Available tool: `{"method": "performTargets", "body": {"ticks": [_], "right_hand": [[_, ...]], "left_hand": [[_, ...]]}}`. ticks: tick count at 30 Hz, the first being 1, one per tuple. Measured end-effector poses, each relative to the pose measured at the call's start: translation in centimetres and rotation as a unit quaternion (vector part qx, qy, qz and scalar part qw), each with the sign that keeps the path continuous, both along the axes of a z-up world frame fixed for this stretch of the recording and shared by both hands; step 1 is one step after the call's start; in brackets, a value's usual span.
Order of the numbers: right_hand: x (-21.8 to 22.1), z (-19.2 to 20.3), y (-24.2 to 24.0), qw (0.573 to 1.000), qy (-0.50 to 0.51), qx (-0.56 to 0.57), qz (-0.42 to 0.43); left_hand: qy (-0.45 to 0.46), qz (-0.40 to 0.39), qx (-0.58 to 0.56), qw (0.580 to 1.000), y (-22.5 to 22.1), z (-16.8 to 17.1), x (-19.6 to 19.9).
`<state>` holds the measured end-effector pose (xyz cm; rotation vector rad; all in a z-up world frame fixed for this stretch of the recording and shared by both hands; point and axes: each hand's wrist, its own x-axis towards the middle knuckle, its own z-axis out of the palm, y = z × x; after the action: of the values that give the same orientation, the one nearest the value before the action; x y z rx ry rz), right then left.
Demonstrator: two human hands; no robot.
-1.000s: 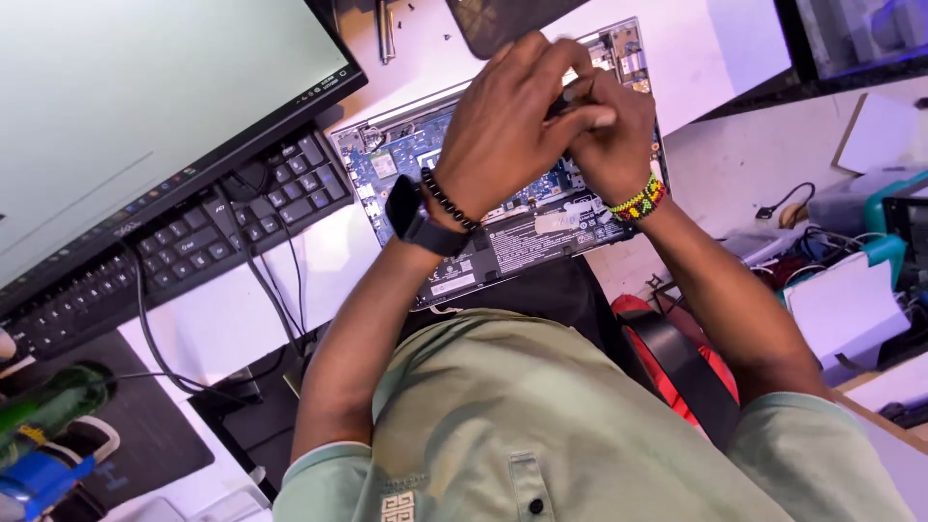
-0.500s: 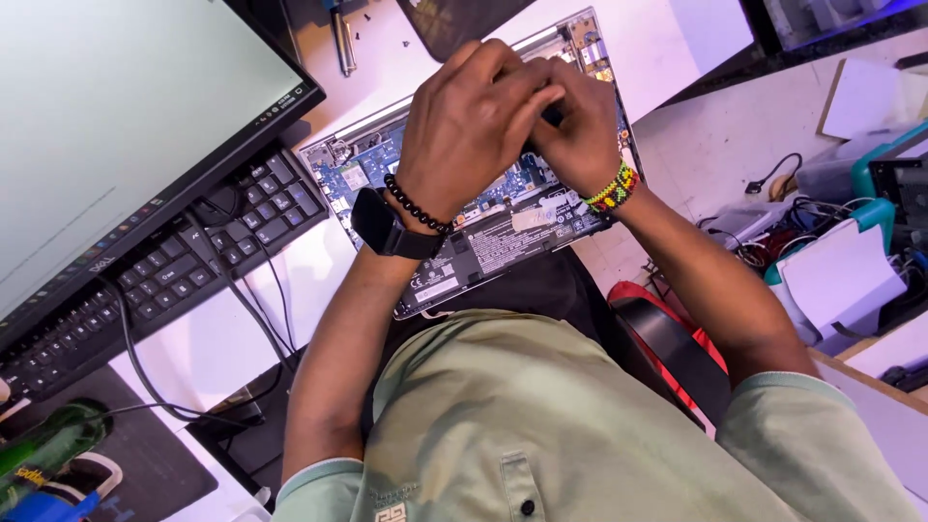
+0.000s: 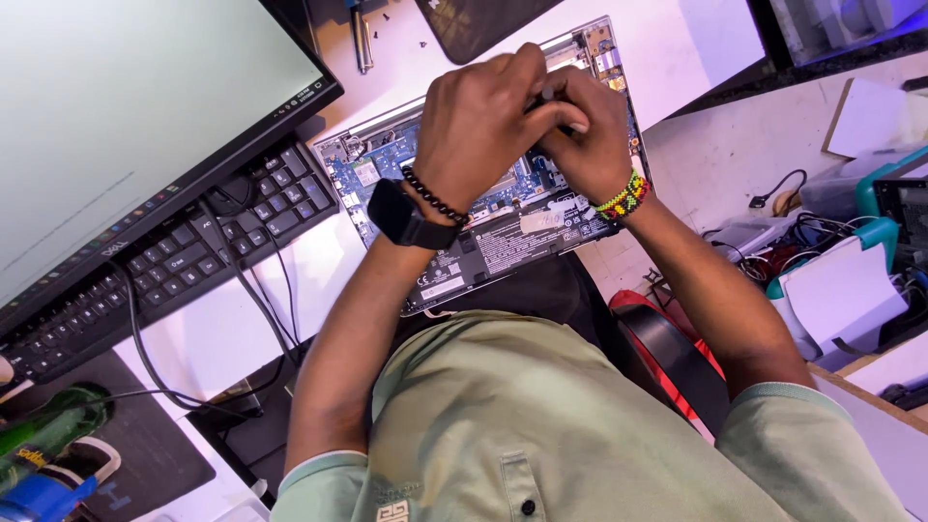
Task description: Repairing a laptop by removing and reinstalling the battery and manipulating internal components using a spudger
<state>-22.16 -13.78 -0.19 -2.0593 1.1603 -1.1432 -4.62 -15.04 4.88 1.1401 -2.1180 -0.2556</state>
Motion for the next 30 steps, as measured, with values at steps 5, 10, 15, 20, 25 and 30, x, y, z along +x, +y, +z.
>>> {"method": "performTargets", "body": {"ticks": [5, 10, 15, 20, 25, 30], "right_hand": [[-0.4, -1.6, -0.1, 1.000, 0.005, -0.011, 0.019], [-0.5, -1.3, 0.4, 0.990, -0.098, 0.086, 0.051], [-0.2, -1.0, 0.3, 0.951, -0.241, 0.186, 0.052], [-0.3, -1.4, 0.2, 0.938, -0.275, 0.205, 0.054], [1.3, 0.3, 0.9, 0.930, -0.291, 0.214, 0.068], [4.0, 1.4, 1.1, 0.922, -0.300, 0.229, 0.088]], "left_hand": [[-0.001, 0.048, -0.018, 0.999, 0.5, 0.7, 0.8], [0.030, 0.056, 0.006, 0.998, 2.5, -0.5, 3.7], [0.024, 0.048, 0.109, 0.993, 4.6, -3.0, 5.1], [0.060, 0.013, 0.149, 0.987, 4.9, -5.3, 4.5], [0.040, 0.057, 0.140, 0.988, 6.8, -4.3, 4.9], [-0.016, 0.172, 0.094, 0.980, 11.2, -4.7, 8.7]]}}
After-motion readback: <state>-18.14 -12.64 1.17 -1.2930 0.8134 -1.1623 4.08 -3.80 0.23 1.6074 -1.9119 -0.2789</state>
